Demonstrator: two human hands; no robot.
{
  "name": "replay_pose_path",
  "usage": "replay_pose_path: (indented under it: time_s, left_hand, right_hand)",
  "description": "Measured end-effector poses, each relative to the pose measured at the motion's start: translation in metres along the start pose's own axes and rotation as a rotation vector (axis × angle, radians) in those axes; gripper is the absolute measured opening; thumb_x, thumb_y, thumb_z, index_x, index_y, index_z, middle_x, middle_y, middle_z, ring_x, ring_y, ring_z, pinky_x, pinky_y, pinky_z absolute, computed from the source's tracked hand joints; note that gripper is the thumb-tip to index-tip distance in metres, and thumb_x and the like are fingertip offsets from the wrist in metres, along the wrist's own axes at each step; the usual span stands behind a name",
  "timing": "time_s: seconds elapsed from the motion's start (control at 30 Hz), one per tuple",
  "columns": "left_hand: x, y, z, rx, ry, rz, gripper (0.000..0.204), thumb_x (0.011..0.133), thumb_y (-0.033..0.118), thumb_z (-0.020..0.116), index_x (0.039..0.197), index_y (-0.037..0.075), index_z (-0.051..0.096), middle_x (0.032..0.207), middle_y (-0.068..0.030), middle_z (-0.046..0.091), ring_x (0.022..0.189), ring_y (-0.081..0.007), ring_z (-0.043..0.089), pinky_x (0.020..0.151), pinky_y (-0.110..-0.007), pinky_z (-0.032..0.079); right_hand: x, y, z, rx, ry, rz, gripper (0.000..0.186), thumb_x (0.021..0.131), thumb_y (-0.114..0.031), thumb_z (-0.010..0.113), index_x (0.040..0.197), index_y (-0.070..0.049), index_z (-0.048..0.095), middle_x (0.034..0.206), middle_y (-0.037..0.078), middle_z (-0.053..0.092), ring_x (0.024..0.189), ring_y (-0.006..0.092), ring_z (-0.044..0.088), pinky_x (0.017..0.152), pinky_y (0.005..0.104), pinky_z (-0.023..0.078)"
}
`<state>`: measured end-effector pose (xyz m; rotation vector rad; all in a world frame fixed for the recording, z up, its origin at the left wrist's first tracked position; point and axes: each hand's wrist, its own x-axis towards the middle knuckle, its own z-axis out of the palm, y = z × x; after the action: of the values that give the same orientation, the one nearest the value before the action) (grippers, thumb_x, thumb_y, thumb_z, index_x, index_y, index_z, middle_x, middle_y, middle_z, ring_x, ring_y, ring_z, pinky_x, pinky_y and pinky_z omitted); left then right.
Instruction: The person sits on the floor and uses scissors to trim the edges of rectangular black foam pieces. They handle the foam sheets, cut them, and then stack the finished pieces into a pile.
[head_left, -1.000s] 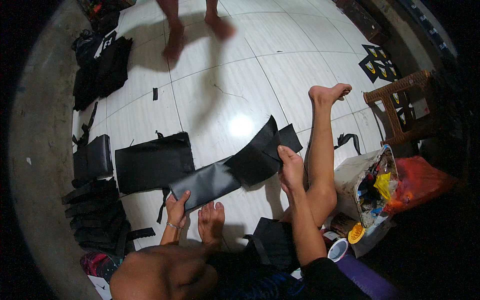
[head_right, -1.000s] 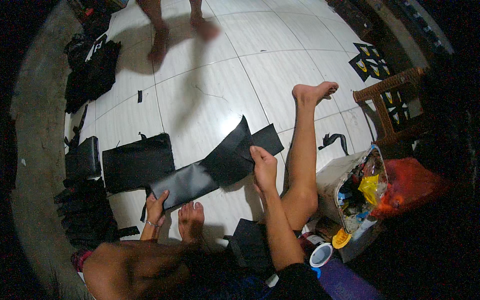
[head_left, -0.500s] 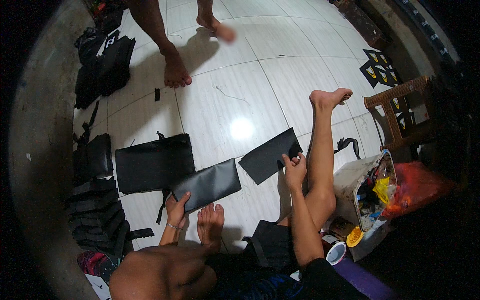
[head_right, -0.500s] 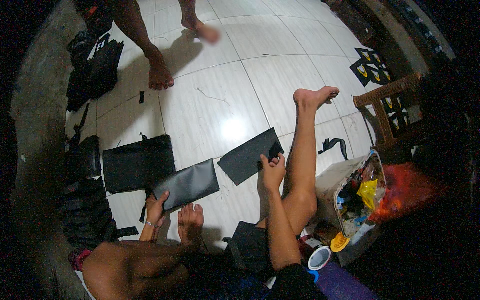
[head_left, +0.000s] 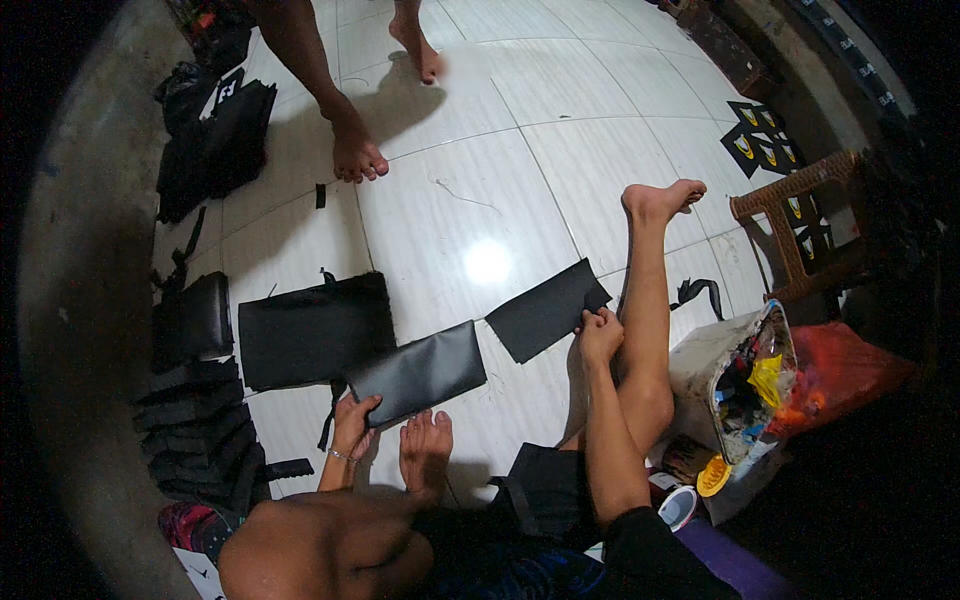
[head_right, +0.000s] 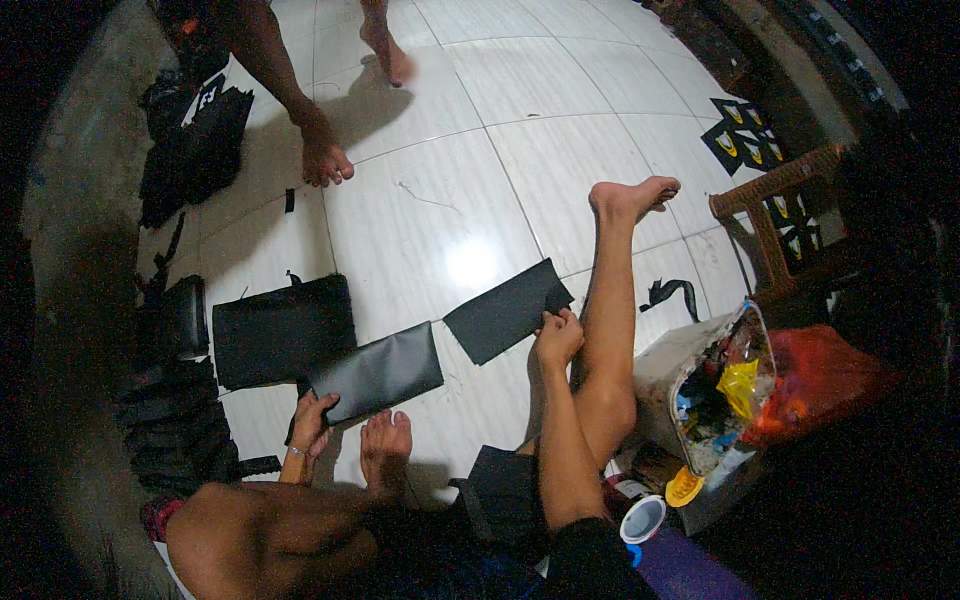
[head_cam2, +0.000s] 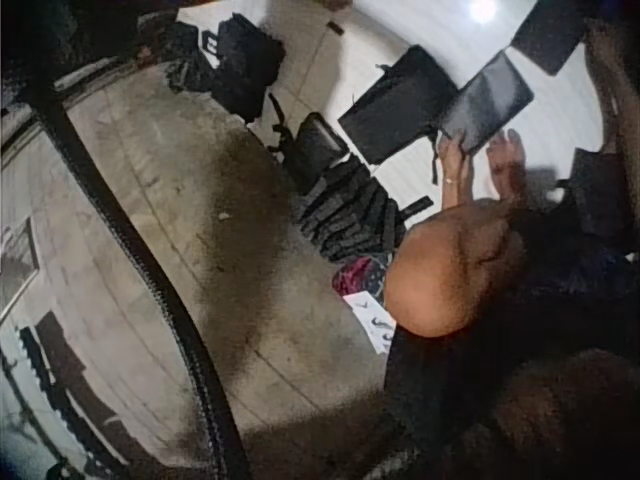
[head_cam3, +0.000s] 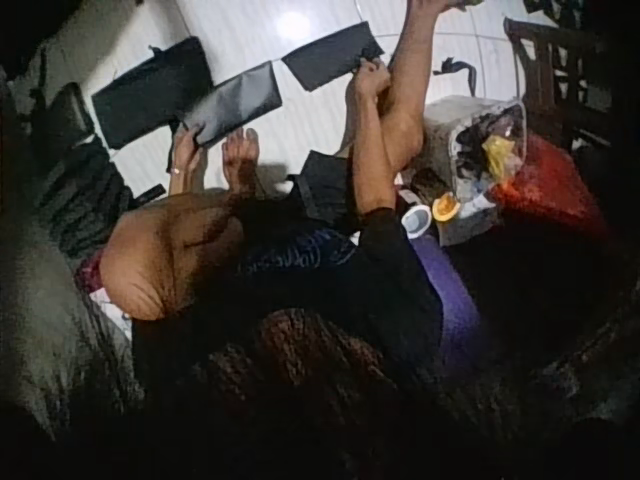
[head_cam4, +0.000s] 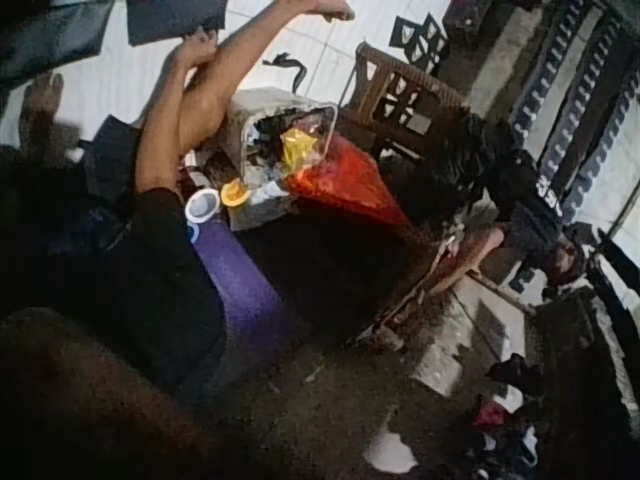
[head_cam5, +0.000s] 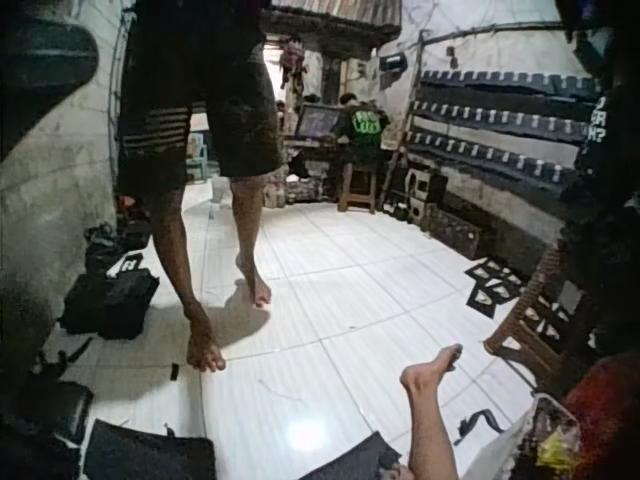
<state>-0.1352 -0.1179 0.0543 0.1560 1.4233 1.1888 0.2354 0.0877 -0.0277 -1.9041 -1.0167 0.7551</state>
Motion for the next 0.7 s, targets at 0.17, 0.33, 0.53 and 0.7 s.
replay_pose_path:
  time_s: [0.17, 0.33, 0.53, 0.7]
  left_hand:
    - [-0.007, 0.005, -0.008, 0.048, -0.052, 0.038, 0.032, 0.086, 0.0, 0.058, 0.117, -0.007, 0.053, 0.113, -0.0121, 0.061, 0.098, -0.0184, 0.06, 0.088, -0.03, 0.047]
    - [0.005, -0.007, -0.003, 0.068, -0.059, 0.112, 0.025, 0.085, -0.002, 0.062, 0.109, -0.004, 0.056, 0.105, -0.0094, 0.064, 0.092, -0.0149, 0.061, 0.084, -0.029, 0.05]
    - [-0.006, -0.002, 0.032, 0.144, 0.079, 0.166, 0.019, 0.08, 0.001, 0.071, 0.098, -0.002, 0.062, 0.093, -0.0059, 0.067, 0.078, -0.0116, 0.062, 0.07, -0.026, 0.051]
    - [-0.009, -0.003, 0.044, 0.123, 0.08, 0.266, 0.019, 0.082, 0.004, 0.071, 0.099, -0.002, 0.064, 0.096, -0.0061, 0.067, 0.082, -0.0109, 0.06, 0.073, -0.025, 0.049]
  right_hand:
    - [-0.06, -0.049, -0.005, -0.511, 0.058, -0.465, 0.039, 0.08, -0.012, 0.062, 0.112, 0.008, 0.054, 0.097, 0.022, 0.061, 0.095, 0.0358, 0.057, 0.087, 0.0429, 0.044]
    - [-0.199, -0.072, 0.049, -0.116, -0.745, -0.548, 0.041, 0.083, -0.02, 0.064, 0.116, 0.002, 0.055, 0.114, 0.022, 0.056, 0.109, 0.0374, 0.051, 0.097, 0.0429, 0.038]
    - [-0.263, -0.068, 0.079, -0.058, -0.617, -0.653, 0.029, 0.089, -0.012, 0.058, 0.114, 0.001, 0.062, 0.129, 0.02, 0.054, 0.128, 0.0329, 0.045, 0.11, 0.0459, 0.028]
    - [-0.237, -0.06, 0.089, 0.174, -0.451, -0.475, 0.016, 0.087, -0.007, 0.058, 0.095, 0.002, 0.069, 0.099, 0.017, 0.069, 0.099, 0.0282, 0.065, 0.094, 0.0382, 0.045]
